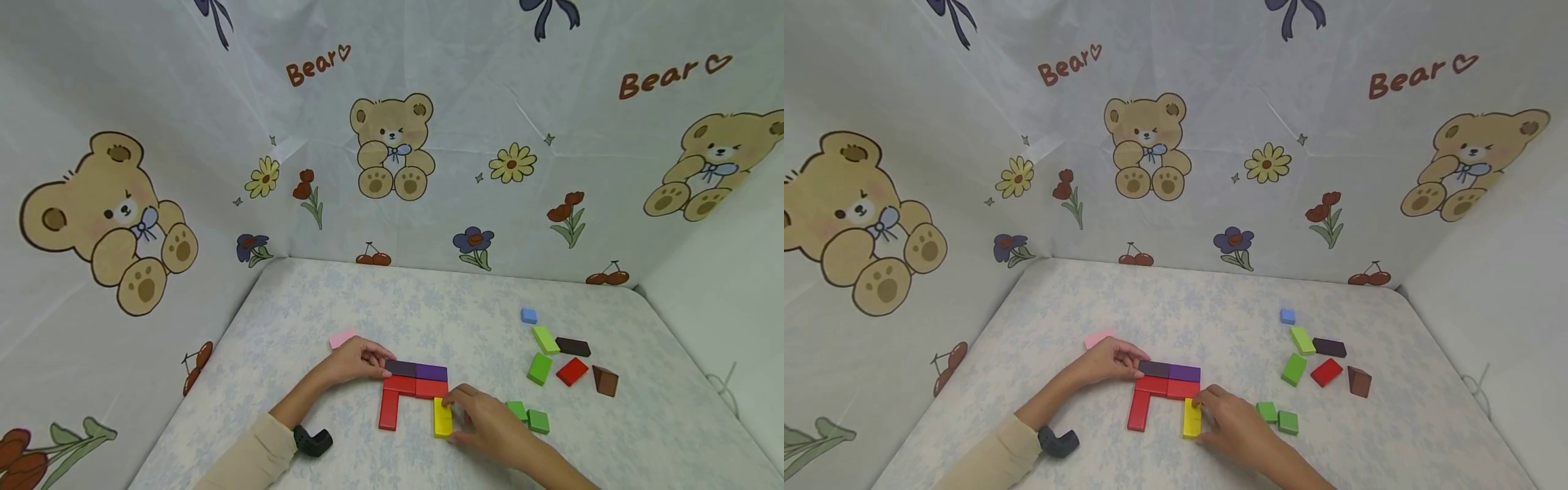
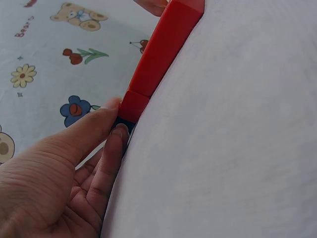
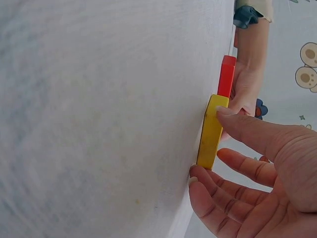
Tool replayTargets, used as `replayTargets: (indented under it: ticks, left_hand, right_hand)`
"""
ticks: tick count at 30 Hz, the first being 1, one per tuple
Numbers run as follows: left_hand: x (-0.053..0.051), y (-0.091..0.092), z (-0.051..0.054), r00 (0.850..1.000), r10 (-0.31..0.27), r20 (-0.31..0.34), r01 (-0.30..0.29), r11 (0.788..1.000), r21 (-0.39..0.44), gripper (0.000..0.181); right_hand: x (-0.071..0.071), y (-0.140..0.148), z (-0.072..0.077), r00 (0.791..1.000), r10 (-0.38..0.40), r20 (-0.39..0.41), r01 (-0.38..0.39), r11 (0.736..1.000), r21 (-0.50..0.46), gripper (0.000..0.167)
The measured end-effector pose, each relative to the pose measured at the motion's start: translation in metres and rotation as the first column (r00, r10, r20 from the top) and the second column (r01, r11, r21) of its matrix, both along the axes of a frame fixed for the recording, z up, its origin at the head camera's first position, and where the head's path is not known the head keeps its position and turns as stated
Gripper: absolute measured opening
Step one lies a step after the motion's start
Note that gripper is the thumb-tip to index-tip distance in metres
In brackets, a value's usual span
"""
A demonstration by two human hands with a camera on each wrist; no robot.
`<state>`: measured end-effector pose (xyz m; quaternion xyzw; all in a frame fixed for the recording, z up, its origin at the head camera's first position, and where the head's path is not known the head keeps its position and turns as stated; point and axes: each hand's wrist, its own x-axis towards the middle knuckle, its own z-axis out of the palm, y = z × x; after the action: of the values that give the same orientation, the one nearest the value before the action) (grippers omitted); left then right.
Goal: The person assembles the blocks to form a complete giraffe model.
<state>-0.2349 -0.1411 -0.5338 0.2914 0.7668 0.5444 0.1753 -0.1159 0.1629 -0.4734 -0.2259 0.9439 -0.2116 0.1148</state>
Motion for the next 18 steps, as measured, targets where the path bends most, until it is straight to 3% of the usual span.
replayTargets:
  ticks: [18]
  left_hand:
    - [0.0002,-0.0001,-0.0004,1.0,-0.002,0.012,0.001,1.0,0.012,0.026]
  right_hand:
    - [-0.0003,-0.0017,0.0003,1.0,-0.002,0.008,0.002,1.0,0.013,0.047]
